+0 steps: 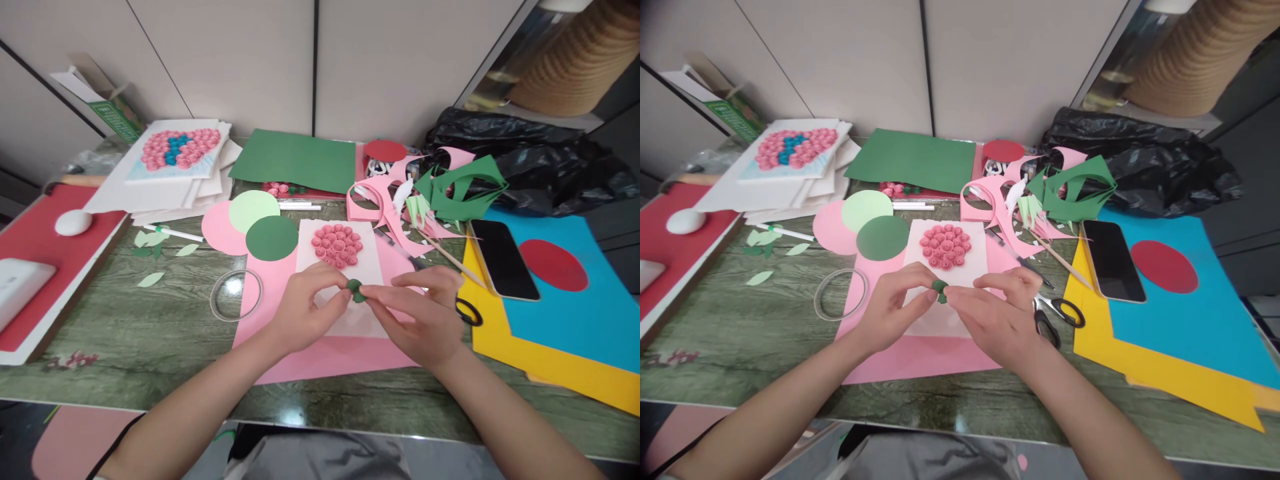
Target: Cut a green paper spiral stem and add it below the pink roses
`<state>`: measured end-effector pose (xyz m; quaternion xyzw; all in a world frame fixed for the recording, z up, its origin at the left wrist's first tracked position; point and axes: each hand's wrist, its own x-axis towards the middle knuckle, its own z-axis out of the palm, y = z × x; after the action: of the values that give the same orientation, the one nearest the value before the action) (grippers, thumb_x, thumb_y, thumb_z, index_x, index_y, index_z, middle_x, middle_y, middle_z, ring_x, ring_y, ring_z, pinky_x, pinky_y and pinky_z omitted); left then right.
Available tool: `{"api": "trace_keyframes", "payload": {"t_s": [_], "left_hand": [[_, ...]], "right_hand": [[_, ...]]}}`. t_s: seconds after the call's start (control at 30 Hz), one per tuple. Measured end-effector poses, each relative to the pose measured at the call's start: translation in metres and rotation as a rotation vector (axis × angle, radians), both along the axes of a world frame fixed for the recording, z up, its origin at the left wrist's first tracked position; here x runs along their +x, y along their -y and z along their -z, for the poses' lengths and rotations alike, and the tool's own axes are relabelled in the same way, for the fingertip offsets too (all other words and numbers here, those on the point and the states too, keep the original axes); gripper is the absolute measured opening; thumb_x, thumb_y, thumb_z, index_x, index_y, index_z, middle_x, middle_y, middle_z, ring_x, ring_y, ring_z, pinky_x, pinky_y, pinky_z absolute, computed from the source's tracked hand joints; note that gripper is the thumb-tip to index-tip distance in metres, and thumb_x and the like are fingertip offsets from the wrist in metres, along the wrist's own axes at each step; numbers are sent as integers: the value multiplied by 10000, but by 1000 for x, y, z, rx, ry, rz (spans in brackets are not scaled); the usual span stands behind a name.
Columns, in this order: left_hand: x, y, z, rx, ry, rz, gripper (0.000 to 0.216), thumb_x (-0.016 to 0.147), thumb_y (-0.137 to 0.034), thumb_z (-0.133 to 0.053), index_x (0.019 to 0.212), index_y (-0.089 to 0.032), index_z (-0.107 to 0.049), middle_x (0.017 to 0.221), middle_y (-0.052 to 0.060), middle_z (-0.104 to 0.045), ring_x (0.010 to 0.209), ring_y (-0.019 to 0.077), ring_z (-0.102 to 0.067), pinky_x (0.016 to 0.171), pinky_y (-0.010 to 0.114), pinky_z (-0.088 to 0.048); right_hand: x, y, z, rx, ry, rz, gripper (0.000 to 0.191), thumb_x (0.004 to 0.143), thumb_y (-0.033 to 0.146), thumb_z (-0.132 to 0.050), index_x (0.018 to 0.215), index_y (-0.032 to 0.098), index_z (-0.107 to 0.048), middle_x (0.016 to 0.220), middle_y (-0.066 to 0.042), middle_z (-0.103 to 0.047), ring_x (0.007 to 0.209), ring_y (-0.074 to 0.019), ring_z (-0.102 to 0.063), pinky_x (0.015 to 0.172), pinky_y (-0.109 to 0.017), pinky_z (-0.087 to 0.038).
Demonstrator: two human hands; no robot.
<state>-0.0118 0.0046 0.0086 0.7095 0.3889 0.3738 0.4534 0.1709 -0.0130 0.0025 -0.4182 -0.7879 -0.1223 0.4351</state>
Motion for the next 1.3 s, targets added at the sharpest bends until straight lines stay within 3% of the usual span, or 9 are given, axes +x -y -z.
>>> {"api": "trace_keyframes", "payload": {"t_s": [0.37, 0.77, 1.0, 1.3], "left_hand": [[-1, -2, 0, 143, -103, -14, 139, 805, -160, -500, 747, -174, -626, 714, 39, -642, 713, 162, -553, 723, 310, -426], [-2, -4, 4, 249, -246, -16, 140, 773, -130, -502, 716, -164, -625, 680, 21, -634, 699, 160, -533, 706, 322, -414], [-1, -5, 4, 268, -375, 9, 162, 784, -133, -481, 724, -152, -631, 671, 23, -618, 712, 166, -527, 714, 330, -404], [1, -6, 4, 218, -394, 24, 171, 769, -126, -469, 635, -158, -571, 623, 7, -580, 665, 151, -505, 698, 314, -391]], "right_hand": [[-2, 0, -1, -36, 9, 14, 132, 751, 169, -684, 819, 270, -633, 691, 36, -619, 675, -128, -548, 716, -330, -342], [-2, 0, -1, -234, 73, 19, 139, 783, 184, -658, 877, 279, -621, 708, 30, -661, 725, -168, -567, 751, -363, -332], [-2, -1, 3, -321, 54, -20, 175, 790, 165, -634, 934, 253, -589, 773, 11, -677, 771, -188, -569, 774, -389, -339], [-1, 0, 2, -397, -50, -68, 357, 759, 122, -669, 1033, 250, -479, 777, 26, -719, 821, -214, -554, 775, -406, -352]]}}
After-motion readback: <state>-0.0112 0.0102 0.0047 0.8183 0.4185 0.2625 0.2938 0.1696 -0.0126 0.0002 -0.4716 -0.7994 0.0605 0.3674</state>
